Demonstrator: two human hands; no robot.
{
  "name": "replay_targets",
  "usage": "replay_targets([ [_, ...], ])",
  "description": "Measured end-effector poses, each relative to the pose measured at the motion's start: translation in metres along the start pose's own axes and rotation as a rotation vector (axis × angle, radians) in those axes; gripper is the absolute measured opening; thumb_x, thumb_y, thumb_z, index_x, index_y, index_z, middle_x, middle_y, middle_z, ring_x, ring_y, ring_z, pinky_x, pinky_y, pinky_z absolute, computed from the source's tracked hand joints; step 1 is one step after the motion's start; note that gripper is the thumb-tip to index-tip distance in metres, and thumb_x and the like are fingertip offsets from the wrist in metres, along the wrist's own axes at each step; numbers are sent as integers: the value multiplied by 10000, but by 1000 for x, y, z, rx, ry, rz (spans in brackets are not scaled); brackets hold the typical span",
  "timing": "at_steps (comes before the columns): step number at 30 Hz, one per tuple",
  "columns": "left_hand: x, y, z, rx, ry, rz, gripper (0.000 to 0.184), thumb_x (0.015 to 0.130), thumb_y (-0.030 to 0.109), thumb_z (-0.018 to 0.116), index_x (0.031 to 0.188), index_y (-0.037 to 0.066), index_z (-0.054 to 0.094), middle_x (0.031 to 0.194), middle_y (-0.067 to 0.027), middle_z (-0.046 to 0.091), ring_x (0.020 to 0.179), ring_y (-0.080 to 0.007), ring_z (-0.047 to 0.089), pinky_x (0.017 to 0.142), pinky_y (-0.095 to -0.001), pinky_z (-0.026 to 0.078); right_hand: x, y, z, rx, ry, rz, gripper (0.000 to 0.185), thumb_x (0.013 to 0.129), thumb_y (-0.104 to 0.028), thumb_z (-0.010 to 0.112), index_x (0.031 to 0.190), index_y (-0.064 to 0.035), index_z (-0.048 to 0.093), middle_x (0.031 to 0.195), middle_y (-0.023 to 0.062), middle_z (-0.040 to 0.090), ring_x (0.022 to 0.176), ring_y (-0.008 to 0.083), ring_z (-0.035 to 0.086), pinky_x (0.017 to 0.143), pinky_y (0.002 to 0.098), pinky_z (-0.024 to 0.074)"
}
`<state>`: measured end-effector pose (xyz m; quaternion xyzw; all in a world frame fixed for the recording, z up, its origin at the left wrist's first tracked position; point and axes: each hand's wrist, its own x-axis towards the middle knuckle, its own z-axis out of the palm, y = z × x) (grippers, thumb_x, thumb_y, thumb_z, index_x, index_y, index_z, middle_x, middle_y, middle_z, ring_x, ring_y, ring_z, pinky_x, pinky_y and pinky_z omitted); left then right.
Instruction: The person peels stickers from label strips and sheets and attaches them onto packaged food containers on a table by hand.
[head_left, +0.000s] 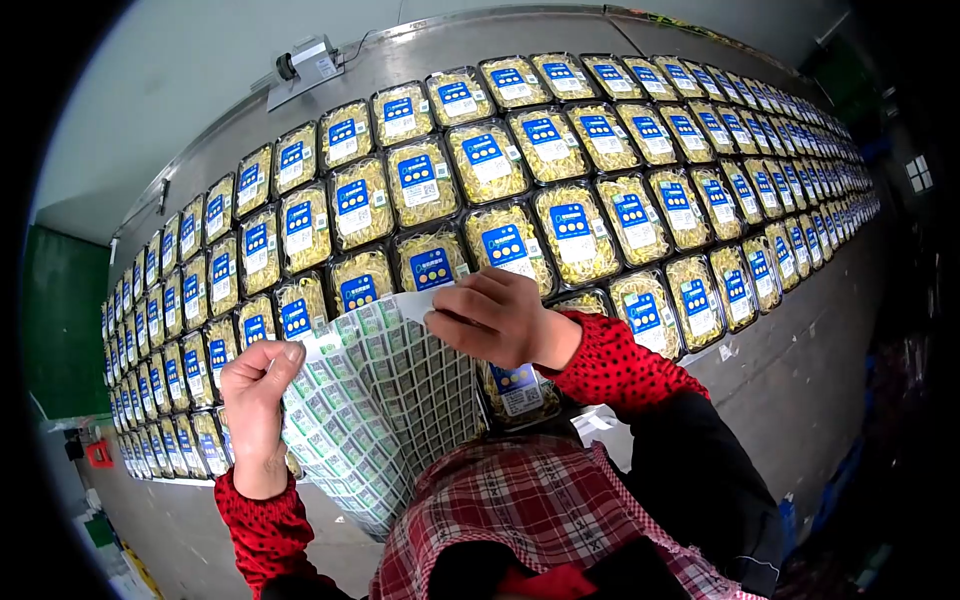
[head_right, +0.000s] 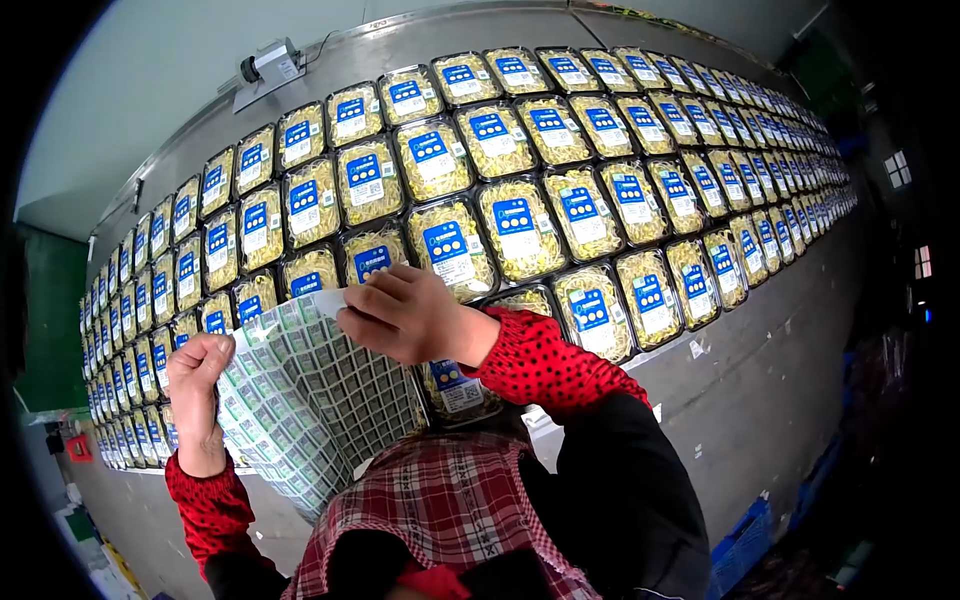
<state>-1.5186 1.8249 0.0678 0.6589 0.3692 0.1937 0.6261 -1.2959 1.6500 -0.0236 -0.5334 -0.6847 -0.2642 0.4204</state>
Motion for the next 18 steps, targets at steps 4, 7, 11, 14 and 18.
replay_targets([
  [4,6,-11,-7,1,2,18,105,859,76,683,849,-28,684,733,-7,643,649,-52,510,641,-210,388,-10,1,-3,204,-67,169,197,723,-30,675,914,-72,653,925,61,619,720,201,626,582,295,508],
  [7,-3,-2,-36,143,151,79,80,861,52,647,831,-20,665,744,6,610,679,-52,493,650,-211,374,-24,25,-26,522,21,859,65,808,-24,651,872,-32,660,814,84,671,686,152,625,604,260,503],
  [11,-29,7,-81,175,207,117,137,883,74,638,772,1,605,726,34,545,665,-47,423,639,-210,327,-109,131,-52,836,360,1776,137,859,-63,635,966,22,639,813,50,654,678,125,615,626,249,498],
  [14,-35,7,-83,184,203,114,163,910,89,616,768,16,580,727,51,507,668,-43,378,638,-209,298,-127,145,-37,678,339,1857,173,849,-109,661,957,25,644,763,77,649,590,144,599,504,307,491],
  [18,-43,12,-87,155,241,108,177,882,113,664,765,1,593,691,23,536,645,-47,405,621,-216,312,-148,156,-22,410,250,1715,129,814,-76,668,857,46,678,755,80,655,589,131,572,520,290,467],
])
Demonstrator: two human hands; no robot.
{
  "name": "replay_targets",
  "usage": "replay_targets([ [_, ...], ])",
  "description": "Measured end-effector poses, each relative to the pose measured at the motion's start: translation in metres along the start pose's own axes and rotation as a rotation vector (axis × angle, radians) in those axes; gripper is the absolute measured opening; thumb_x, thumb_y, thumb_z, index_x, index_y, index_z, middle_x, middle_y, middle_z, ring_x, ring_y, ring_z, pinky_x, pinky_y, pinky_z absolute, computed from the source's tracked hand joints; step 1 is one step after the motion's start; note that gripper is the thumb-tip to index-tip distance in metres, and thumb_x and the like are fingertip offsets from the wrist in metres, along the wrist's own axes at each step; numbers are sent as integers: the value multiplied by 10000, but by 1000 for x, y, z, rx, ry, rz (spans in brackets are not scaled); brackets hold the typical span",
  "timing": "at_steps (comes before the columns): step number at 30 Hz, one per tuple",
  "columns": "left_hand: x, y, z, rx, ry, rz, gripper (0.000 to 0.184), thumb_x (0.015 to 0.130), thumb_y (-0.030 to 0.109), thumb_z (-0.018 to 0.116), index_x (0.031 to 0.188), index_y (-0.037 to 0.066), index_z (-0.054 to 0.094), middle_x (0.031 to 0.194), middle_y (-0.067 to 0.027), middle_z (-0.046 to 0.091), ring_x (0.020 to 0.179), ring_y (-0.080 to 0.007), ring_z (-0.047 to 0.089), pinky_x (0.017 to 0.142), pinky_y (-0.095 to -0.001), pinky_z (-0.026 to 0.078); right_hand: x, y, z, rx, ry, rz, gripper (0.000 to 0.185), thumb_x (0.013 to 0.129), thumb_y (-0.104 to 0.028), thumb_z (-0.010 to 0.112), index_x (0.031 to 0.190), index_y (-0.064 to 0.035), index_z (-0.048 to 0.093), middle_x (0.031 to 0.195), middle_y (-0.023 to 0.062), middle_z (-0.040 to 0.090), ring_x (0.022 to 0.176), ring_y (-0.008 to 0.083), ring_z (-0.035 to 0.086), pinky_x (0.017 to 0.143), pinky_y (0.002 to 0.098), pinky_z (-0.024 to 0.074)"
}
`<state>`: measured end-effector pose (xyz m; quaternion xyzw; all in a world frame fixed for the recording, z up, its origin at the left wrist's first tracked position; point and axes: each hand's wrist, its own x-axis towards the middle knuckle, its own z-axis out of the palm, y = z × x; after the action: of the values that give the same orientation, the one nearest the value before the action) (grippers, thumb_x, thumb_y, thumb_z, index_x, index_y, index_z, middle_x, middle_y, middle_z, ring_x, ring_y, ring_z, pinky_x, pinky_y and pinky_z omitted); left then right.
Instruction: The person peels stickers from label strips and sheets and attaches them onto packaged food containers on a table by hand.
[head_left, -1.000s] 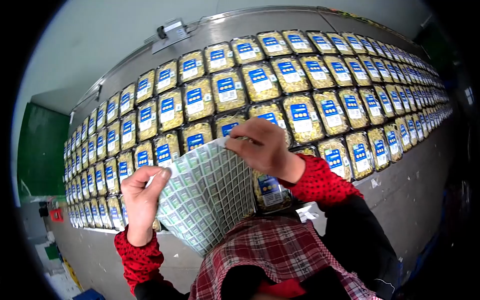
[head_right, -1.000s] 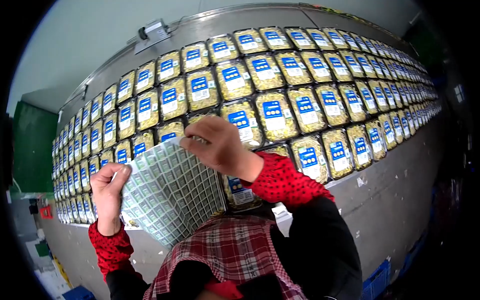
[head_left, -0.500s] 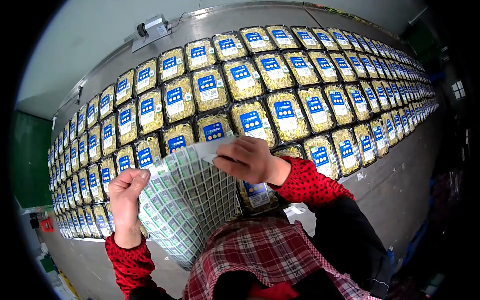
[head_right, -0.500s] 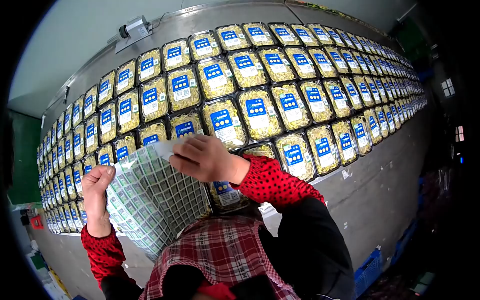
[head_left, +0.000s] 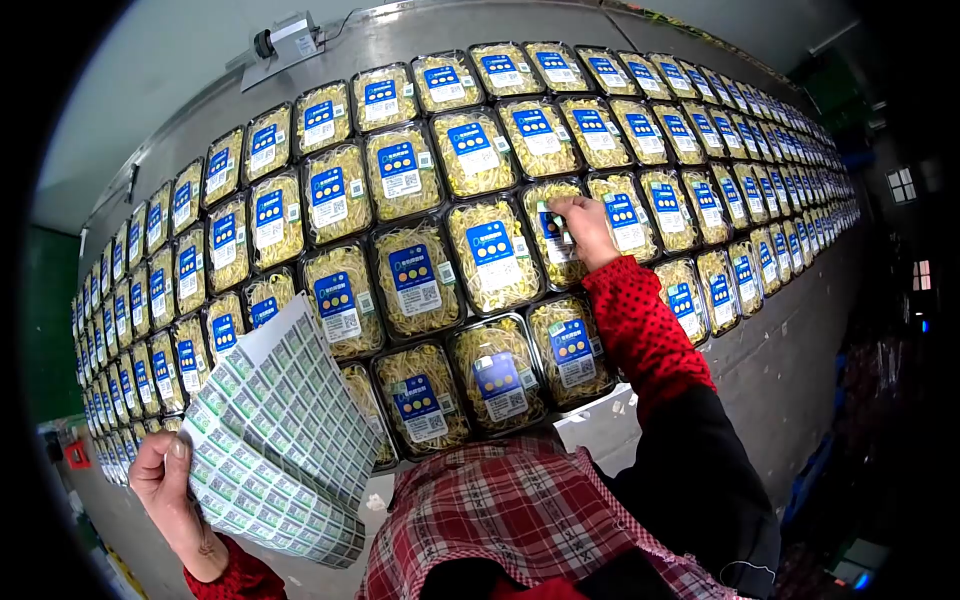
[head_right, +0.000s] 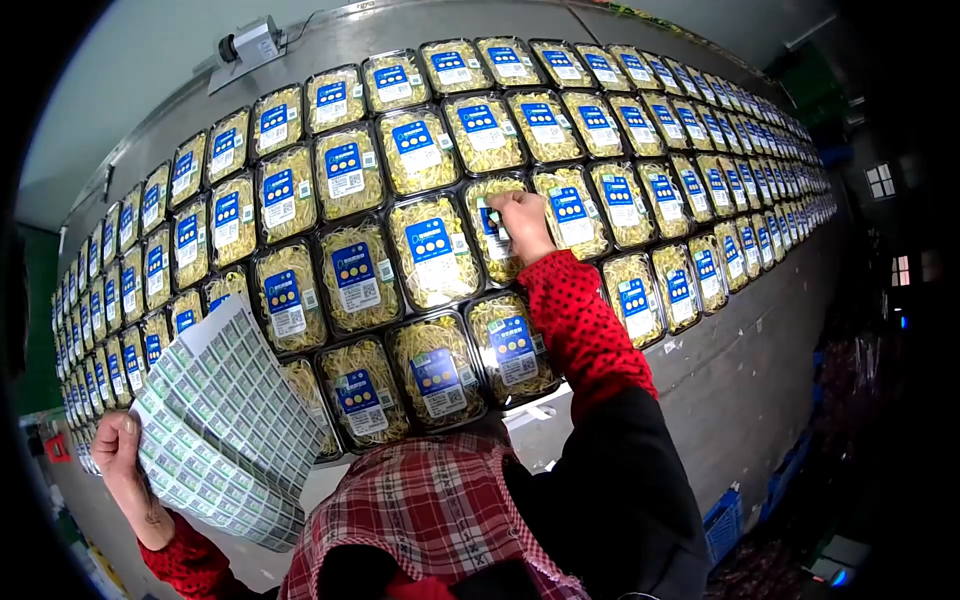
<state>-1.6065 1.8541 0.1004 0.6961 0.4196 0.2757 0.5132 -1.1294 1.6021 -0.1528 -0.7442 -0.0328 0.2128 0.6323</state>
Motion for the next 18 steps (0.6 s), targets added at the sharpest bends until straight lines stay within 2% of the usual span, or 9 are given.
replay_targets([
  [2,0,1,-3,10,3,-17,182,882,114,664,762,0,589,695,23,525,649,-51,408,624,-221,313,14,16,5,-206,42,-44,175,807,-145,670,815,28,691,701,88,668,601,193,610,572,340,483],
  [4,0,-1,-4,26,7,-6,182,883,114,663,763,-1,589,695,24,525,648,-50,408,624,-219,313,22,17,12,-771,193,-338,197,795,-210,694,805,-13,687,710,158,673,658,316,653,608,410,502],
  [5,0,-2,-5,46,6,4,181,883,115,662,764,-1,589,695,24,524,646,-50,408,624,-217,313,13,9,11,-922,187,-372,237,770,-274,732,783,-44,676,744,196,657,726,382,646,635,451,506],
  [8,-8,-7,-23,91,22,19,168,914,100,622,772,22,577,716,39,529,663,-38,407,638,-203,321,10,1,3,-1068,194,-414,357,731,-370,776,757,-31,668,696,171,666,667,370,651,607,446,512],
  [9,-12,-9,-28,63,39,2,160,918,96,617,779,26,578,720,35,542,656,-38,421,639,-199,334,14,6,3,-1012,185,-506,388,746,-388,769,761,-14,666,675,180,660,639,347,658,579,432,509],
  [12,-19,-9,-33,10,87,-81,147,917,88,616,787,29,579,731,27,555,658,-41,433,647,-195,344,-28,-25,52,-261,-179,-210,284,759,-224,796,806,15,651,681,76,646,577,148,610,533,300,481],
  [13,-19,-13,-39,12,46,-46,146,917,87,613,788,28,581,734,27,554,654,-41,429,637,-195,334,-28,-15,64,-222,-208,-199,223,748,-127,795,811,20,640,722,35,629,619,95,559,552,248,461],
  [16,-20,-18,-43,116,44,49,147,916,94,615,792,23,581,729,33,541,657,-41,416,640,-198,319,-24,2,86,-109,-204,-127,198,743,-42,756,866,23,615,741,35,620,640,93,547,575,242,461],
  [18,-24,-18,-50,112,36,-8,156,913,106,621,792,17,579,721,39,519,666,-42,397,646,-205,302,-30,5,98,-94,-218,-130,189,735,-12,739,863,14,602,733,29,605,634,86,544,574,246,466],
])
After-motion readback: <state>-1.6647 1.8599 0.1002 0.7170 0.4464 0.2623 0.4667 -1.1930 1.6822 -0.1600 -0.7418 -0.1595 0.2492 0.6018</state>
